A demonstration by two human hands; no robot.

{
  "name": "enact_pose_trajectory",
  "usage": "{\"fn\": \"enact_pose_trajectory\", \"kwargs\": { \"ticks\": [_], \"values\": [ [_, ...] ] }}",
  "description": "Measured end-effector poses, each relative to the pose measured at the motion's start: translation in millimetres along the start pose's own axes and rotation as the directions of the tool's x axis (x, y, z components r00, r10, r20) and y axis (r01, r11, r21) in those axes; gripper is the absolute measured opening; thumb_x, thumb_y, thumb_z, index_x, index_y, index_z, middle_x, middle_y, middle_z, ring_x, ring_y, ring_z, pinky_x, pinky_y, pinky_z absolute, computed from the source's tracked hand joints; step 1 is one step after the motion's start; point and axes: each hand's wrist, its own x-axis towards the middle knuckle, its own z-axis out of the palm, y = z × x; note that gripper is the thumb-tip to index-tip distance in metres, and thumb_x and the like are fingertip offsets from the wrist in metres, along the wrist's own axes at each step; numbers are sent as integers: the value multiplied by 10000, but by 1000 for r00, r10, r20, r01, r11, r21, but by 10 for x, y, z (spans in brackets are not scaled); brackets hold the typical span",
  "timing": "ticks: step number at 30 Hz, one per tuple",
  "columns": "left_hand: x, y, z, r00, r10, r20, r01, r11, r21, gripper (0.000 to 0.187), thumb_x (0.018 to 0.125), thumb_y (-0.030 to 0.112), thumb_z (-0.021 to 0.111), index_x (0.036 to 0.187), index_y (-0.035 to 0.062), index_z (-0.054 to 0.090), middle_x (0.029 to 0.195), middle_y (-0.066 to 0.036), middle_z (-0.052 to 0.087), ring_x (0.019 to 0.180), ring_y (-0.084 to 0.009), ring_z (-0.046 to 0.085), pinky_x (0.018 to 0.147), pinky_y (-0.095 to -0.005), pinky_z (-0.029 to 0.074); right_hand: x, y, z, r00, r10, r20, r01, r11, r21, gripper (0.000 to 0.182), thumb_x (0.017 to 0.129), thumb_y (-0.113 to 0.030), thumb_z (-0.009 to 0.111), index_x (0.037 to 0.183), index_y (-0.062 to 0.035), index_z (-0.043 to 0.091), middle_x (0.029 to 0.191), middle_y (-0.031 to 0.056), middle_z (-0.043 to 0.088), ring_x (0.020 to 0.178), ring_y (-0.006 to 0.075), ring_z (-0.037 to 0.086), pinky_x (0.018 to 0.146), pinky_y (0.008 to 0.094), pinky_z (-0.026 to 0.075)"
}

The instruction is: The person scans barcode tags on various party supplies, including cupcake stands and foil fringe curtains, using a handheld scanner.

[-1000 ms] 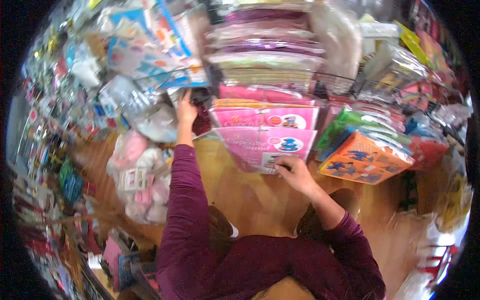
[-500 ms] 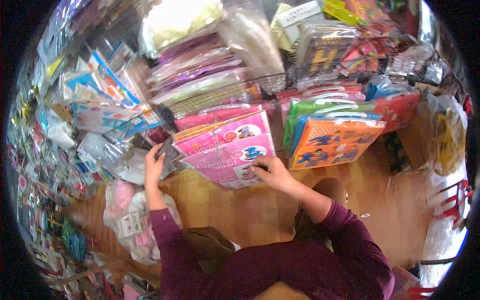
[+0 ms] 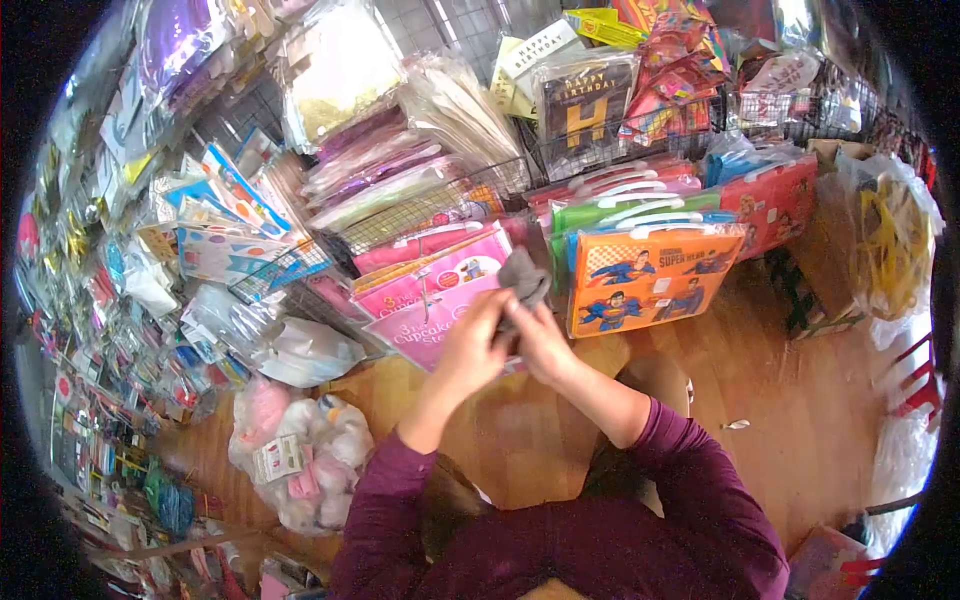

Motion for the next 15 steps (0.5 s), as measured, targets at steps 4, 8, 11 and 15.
{"fn": "enact_pose_trajectory", "kwargs": {
  "ticks": [4, 8, 11, 15],
  "values": [
    [164, 105, 166, 987, 106, 124, -105, 994, -17, 567, 679, 57, 646, 1203, 41, 430, 1190, -175, 451, 1080, -322, 463, 867, -358, 418, 94, -364, -234, 988, 16, -156, 5, 992, 129, 199, 837, -193, 545, 972, -50, 521, 856, 40, 570, 725, 123, 546, 607, 262, 458],
    [247, 327, 112, 982, 109, 152, -75, 974, -212, 495, 709, 104, 650, 1170, 53, 476, 1230, -167, 426, 1116, -324, 432, 931, -376, 359, 29, -747, -340, 970, -87, -229, 108, 991, 79, 200, 835, -179, 541, 964, -27, 519, 843, 70, 580, 715, 164, 570, 570, 286, 481],
    [291, 374, -150, 991, 131, 19, -122, 960, -253, 470, 712, 82, 650, 1157, 64, 500, 1238, -123, 432, 1105, -270, 449, 893, -339, 391, 65, -838, -597, 950, -59, -307, 55, 998, -21, 208, 831, -178, 547, 973, -28, 526, 810, 67, 582, 648, 169, 573, 538, 291, 472],
    [379, 718, -878, 873, 323, -365, -375, 924, -80, 426, 722, 159, 653, 1105, 21, 527, 1194, -138, 465, 1085, -235, 463, 841, -320, 424, 72, -834, -774, 950, -41, -311, 6, 994, -110, 247, 822, -216, 553, 984, -32, 526, 802, 81, 590, 651, 181, 586, 543, 304, 493]
  ]
}}
